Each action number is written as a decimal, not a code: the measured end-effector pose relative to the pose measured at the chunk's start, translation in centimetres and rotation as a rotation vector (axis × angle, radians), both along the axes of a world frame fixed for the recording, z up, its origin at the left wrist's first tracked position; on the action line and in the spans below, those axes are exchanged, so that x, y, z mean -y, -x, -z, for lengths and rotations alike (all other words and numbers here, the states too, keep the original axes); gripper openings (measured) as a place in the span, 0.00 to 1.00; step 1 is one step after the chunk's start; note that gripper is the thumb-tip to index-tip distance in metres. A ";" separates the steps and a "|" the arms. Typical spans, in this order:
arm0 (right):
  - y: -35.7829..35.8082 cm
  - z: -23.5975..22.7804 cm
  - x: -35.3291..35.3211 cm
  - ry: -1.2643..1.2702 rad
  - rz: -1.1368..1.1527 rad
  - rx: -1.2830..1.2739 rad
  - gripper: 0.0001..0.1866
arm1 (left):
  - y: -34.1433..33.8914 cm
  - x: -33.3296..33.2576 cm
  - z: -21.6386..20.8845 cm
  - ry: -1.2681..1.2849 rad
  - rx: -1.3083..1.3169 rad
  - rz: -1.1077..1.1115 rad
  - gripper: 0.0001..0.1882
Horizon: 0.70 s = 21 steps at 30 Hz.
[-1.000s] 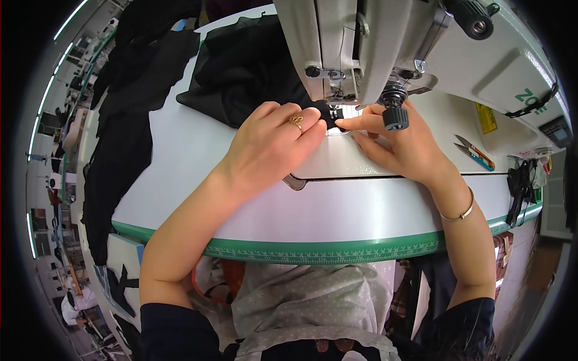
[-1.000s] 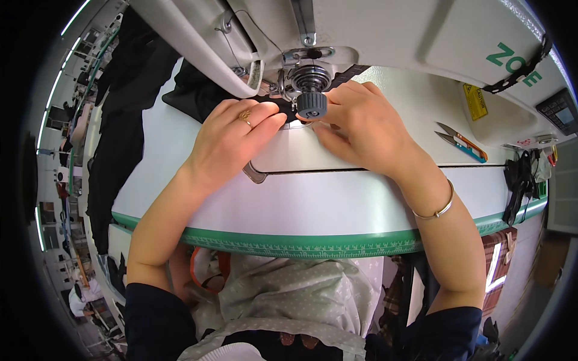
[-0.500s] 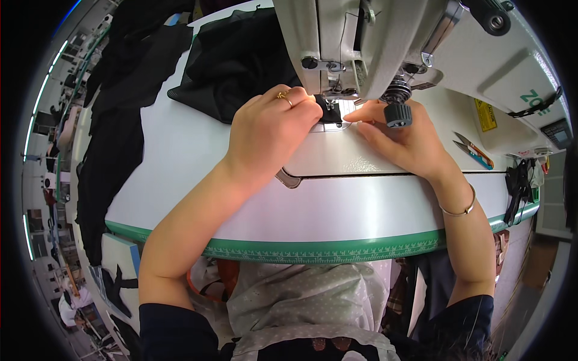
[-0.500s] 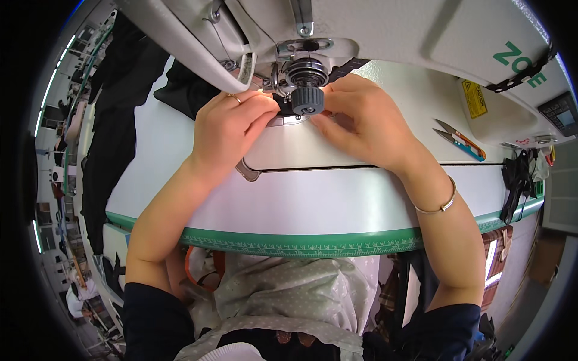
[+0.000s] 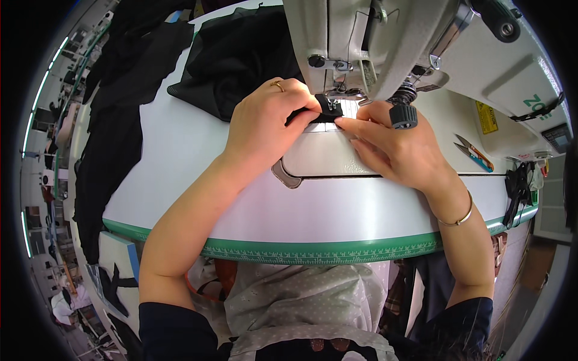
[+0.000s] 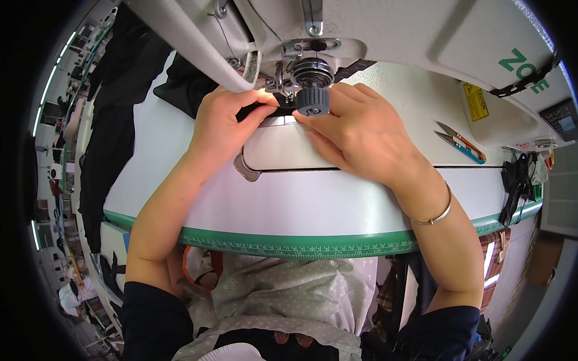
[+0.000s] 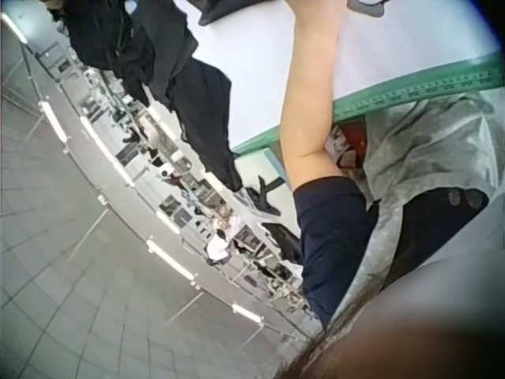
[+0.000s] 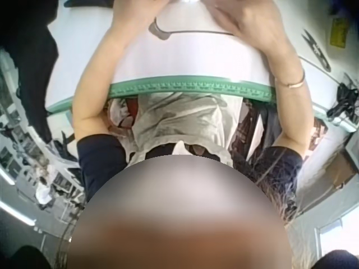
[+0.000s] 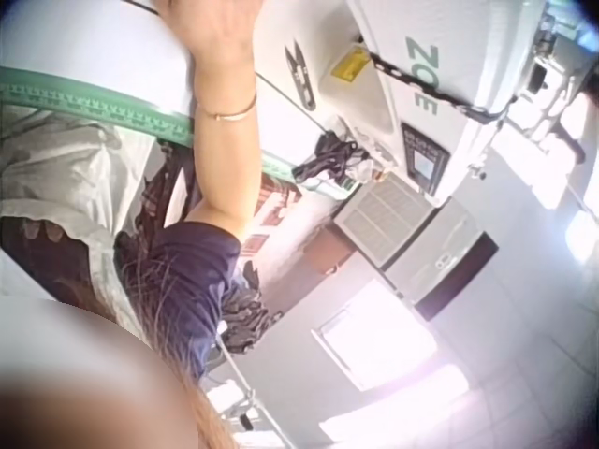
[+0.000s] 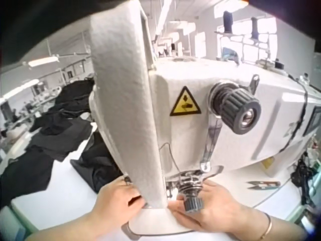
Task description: Sewing a zipper onto pieces of black textile material using an industrial sewing machine.
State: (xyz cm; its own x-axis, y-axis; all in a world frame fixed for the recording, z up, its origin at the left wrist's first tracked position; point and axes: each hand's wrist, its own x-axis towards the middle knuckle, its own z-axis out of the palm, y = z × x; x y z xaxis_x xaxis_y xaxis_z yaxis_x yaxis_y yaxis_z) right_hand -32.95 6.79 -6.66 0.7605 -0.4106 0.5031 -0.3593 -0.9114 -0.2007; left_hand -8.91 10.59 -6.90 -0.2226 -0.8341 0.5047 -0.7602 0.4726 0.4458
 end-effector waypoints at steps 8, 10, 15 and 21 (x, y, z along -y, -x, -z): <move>-0.4 -0.3 -0.4 -0.063 0.029 0.012 0.17 | 0.6 -0.4 -0.2 0.075 0.046 -0.029 0.05; -0.4 -0.3 -0.4 -0.071 0.027 0.014 0.17 | 0.6 -0.4 0.2 0.178 0.100 -0.029 0.06; -0.2 -0.3 -0.4 -0.086 0.013 -0.010 0.21 | 0.4 -0.5 0.6 0.339 0.219 0.033 0.08; -0.1 -0.3 -0.3 -0.069 -0.003 -0.001 0.21 | 0.4 -0.9 0.4 0.438 0.382 0.082 0.08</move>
